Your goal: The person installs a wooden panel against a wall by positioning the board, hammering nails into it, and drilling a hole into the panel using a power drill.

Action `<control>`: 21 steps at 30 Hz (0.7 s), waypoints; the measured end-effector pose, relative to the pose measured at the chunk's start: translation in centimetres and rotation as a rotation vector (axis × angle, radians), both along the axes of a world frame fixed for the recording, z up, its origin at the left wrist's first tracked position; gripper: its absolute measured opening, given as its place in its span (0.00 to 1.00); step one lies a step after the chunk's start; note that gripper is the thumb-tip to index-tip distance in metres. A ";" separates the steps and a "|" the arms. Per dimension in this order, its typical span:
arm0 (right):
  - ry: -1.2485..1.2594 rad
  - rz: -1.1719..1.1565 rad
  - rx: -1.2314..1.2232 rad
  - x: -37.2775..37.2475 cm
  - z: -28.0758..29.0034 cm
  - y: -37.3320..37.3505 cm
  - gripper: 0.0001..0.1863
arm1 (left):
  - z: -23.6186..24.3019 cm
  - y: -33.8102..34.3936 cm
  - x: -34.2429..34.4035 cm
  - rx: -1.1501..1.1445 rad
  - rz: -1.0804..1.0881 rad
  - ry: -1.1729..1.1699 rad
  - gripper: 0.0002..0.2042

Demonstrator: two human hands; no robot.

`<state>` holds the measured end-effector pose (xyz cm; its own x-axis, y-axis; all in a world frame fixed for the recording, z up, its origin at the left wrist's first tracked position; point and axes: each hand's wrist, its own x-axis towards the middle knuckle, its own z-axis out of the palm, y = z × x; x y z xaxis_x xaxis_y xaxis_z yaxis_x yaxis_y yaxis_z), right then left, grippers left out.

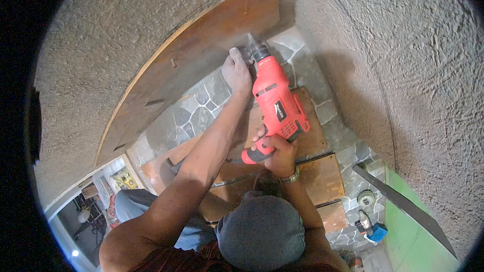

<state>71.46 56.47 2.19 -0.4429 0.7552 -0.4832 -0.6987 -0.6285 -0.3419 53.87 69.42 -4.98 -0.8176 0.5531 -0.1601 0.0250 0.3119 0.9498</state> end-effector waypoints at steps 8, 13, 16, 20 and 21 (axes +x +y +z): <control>0.013 0.017 -0.086 -1.4 4.5 1.4 0.27 | -1.1 0.1 -0.5 0.054 0.000 0.010 0.29; 0.018 0.020 -0.103 -1.0 3.9 1.2 0.28 | -1.3 0.1 -0.3 0.058 0.003 -0.063 0.29; 0.063 0.022 -0.146 -0.6 3.4 0.9 0.27 | -1.3 0.1 -0.3 0.053 0.000 -0.062 0.29; 0.187 0.005 -0.157 -0.5 3.0 0.7 0.28 | -1.5 0.2 -0.6 0.127 0.011 -0.064 0.29; 0.188 0.005 -0.156 -0.6 3.1 0.7 0.28 | -1.5 0.2 -0.6 0.128 0.011 -0.063 0.29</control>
